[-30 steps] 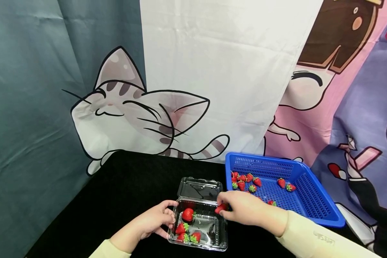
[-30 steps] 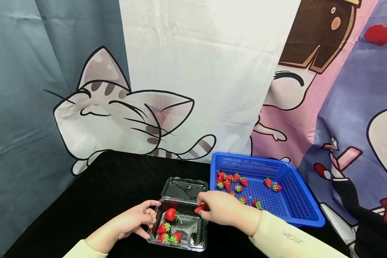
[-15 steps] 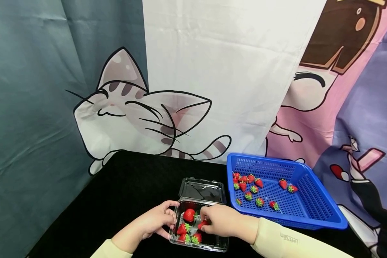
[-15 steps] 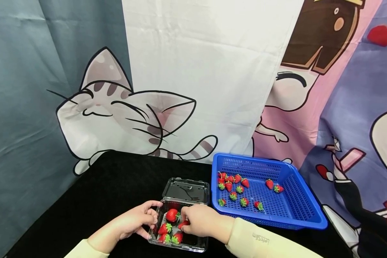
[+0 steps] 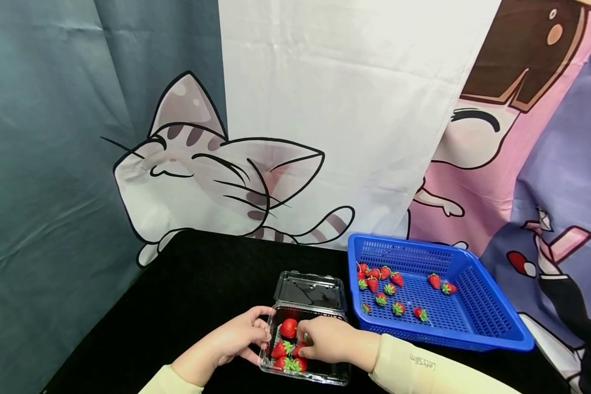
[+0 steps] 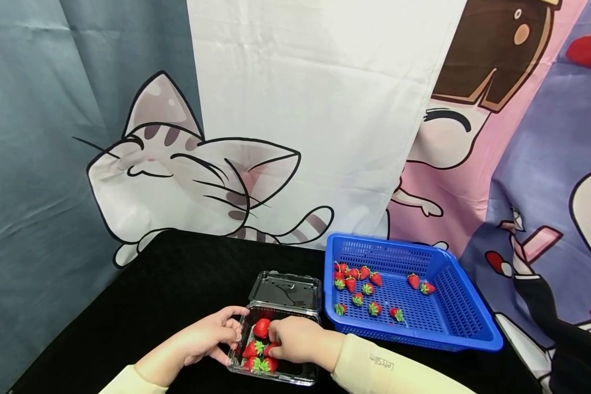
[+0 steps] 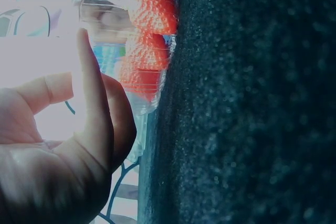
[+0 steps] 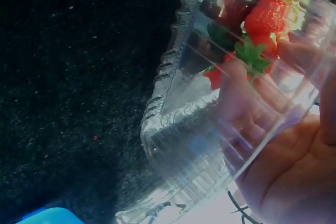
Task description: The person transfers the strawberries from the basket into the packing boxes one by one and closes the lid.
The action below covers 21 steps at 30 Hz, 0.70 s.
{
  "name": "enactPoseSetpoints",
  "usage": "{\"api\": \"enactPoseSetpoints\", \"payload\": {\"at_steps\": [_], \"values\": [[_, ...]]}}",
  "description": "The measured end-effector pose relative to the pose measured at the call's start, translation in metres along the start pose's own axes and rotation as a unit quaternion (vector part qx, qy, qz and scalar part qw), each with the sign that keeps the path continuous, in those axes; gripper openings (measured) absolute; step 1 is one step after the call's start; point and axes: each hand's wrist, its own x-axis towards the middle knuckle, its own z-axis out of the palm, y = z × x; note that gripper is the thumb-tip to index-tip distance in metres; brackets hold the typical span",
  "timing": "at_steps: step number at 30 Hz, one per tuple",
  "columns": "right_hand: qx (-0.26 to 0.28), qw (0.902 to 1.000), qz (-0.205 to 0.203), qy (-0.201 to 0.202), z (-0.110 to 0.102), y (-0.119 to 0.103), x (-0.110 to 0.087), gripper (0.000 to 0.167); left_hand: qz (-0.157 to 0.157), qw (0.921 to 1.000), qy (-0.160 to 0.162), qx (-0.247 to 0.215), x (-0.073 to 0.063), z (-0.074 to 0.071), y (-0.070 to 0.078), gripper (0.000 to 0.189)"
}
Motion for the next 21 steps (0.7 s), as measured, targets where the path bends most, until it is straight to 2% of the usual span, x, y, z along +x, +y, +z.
{"api": "enactPoseSetpoints", "payload": {"at_steps": [16,21], "values": [[0.027,0.9993,0.007,-0.026,-0.0034,-0.0019,0.003,0.018,0.002,1.0,-0.004,-0.004,0.0011,-0.0003,-0.0018,0.065],[0.026,0.9995,0.003,-0.016,-0.0058,-0.0014,0.0015,0.018,0.003,1.0,-0.005,-0.005,-0.0006,-0.0003,-0.0008,0.064]]}}
